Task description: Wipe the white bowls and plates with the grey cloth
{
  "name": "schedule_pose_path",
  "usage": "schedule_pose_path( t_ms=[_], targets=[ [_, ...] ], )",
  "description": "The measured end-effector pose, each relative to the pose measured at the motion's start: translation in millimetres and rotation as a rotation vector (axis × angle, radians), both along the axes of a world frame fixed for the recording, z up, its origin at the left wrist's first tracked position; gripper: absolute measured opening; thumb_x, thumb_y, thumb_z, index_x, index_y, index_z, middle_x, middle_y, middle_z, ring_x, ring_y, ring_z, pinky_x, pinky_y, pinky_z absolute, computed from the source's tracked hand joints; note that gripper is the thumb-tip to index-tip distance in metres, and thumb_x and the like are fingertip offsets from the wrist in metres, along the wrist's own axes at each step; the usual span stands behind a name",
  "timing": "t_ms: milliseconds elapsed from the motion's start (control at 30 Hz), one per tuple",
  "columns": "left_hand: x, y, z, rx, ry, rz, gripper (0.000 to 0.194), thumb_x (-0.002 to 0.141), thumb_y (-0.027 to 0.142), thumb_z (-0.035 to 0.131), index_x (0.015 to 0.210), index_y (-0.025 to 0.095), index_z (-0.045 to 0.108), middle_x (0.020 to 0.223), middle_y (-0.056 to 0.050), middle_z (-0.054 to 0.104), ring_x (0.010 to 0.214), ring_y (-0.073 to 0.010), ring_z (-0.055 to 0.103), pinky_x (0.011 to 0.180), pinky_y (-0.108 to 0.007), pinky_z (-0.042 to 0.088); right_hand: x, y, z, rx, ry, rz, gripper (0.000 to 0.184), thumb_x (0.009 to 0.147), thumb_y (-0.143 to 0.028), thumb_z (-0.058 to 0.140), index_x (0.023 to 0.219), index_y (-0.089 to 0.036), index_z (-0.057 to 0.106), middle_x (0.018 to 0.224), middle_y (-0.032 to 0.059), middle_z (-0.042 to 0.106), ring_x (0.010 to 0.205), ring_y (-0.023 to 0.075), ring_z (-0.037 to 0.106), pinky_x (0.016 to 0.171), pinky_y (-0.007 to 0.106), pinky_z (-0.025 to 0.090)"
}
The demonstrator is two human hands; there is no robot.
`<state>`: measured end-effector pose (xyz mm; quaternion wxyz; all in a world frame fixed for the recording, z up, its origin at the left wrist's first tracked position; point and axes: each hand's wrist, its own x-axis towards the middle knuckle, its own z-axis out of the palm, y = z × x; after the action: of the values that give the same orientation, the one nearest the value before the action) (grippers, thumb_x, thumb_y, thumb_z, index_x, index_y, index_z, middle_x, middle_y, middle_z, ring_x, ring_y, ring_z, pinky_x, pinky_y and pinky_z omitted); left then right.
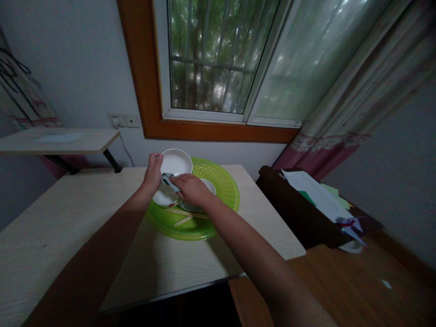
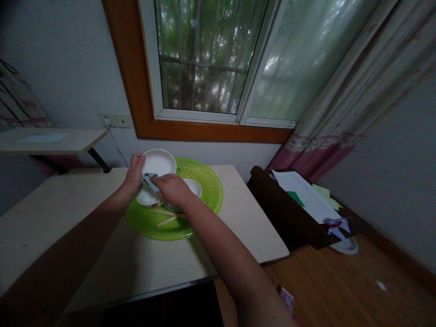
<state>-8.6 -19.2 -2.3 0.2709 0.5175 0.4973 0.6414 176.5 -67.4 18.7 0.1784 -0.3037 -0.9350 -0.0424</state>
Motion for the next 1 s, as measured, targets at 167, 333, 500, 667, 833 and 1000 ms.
schedule_pose_path(
  t_ms=[167, 333, 500, 667, 833, 1000],
  targets=[
    [-2.5, 2.4, -0.9, -0.023, -0.019, 0.039, 0.048, 0.091, 0.069, 0.046, 0.110, 0.025, 0.050, 0.098, -0.003, 0.058, 0.090, -0.0214, 0.057, 0.083, -0.035, 0.047, 7.3, 1.8, 2.7, -0.158, 0.214, -0.067, 0.041, 0.096, -0.024, 0.055, 0.136, -0.022, 0.063, 0.119, 0.0081, 0.075, 0.103, 0.0221, 0.070, 0.092, 0.030, 0.049],
    [-2.9, 4.2, -1.7, -0.023, -0.050, 0.058, 0.043, 0.091, 0.065, 0.048, 0.107, 0.025, 0.051, 0.099, -0.004, 0.058, 0.094, -0.0223, 0.056, 0.088, -0.037, 0.046, 16.7, 12.4, -0.6, -0.240, 0.670, -0.215, 0.031, 0.100, -0.037, 0.050, 0.107, -0.020, 0.074, 0.090, 0.0021, 0.076, 0.080, 0.0184, 0.068, 0.078, 0.026, 0.049],
    [-2.1, 4.4, -2.1, -0.026, -0.052, 0.043, 0.039, 0.091, 0.061, 0.049, 0.106, 0.026, 0.051, 0.101, -0.004, 0.059, 0.096, -0.0230, 0.057, 0.090, -0.037, 0.046, 27.7, 28.0, -2.8, -0.174, 1.056, -0.471, 0.041, 0.099, -0.049, 0.044, 0.093, -0.017, 0.070, 0.078, 0.0013, 0.069, 0.075, 0.0188, 0.062, 0.072, 0.026, 0.048],
    [-1.8, 4.4, -3.0, -0.030, -0.028, 0.016, 0.038, 0.091, 0.061, 0.049, 0.106, 0.026, 0.052, 0.099, -0.004, 0.060, 0.096, -0.0240, 0.058, 0.088, -0.038, 0.048, 37.5, 39.6, -3.1, -0.143, 1.129, -0.699, 0.039, 0.100, -0.047, 0.041, 0.105, -0.019, 0.068, 0.097, 0.0079, 0.074, 0.092, 0.0233, 0.067, 0.084, 0.030, 0.050],
    [-0.5, 5.9, -6.7, -0.037, -0.075, -0.097, 0.043, 0.089, 0.063, 0.053, 0.111, 0.026, 0.053, 0.097, -0.003, 0.060, 0.089, -0.0216, 0.059, 0.080, -0.035, 0.049, 33.6, 44.1, -7.8, -0.253, 1.028, -0.663, 0.041, 0.101, -0.045, 0.039, 0.110, -0.018, 0.067, 0.105, 0.0110, 0.074, 0.098, 0.0245, 0.068, 0.091, 0.036, 0.052],
    [1.8, 5.2, -8.2, -0.051, -0.089, -0.171, 0.048, 0.087, 0.064, 0.056, 0.115, 0.024, 0.052, 0.094, -0.003, 0.062, 0.084, -0.0210, 0.062, 0.073, -0.034, 0.050, 22.0, 38.1, -12.5, -0.380, 0.924, -0.418, 0.045, 0.103, -0.052, 0.040, 0.115, -0.018, 0.066, 0.112, 0.0105, 0.075, 0.104, 0.0227, 0.070, 0.093, 0.035, 0.054]
  ],
)
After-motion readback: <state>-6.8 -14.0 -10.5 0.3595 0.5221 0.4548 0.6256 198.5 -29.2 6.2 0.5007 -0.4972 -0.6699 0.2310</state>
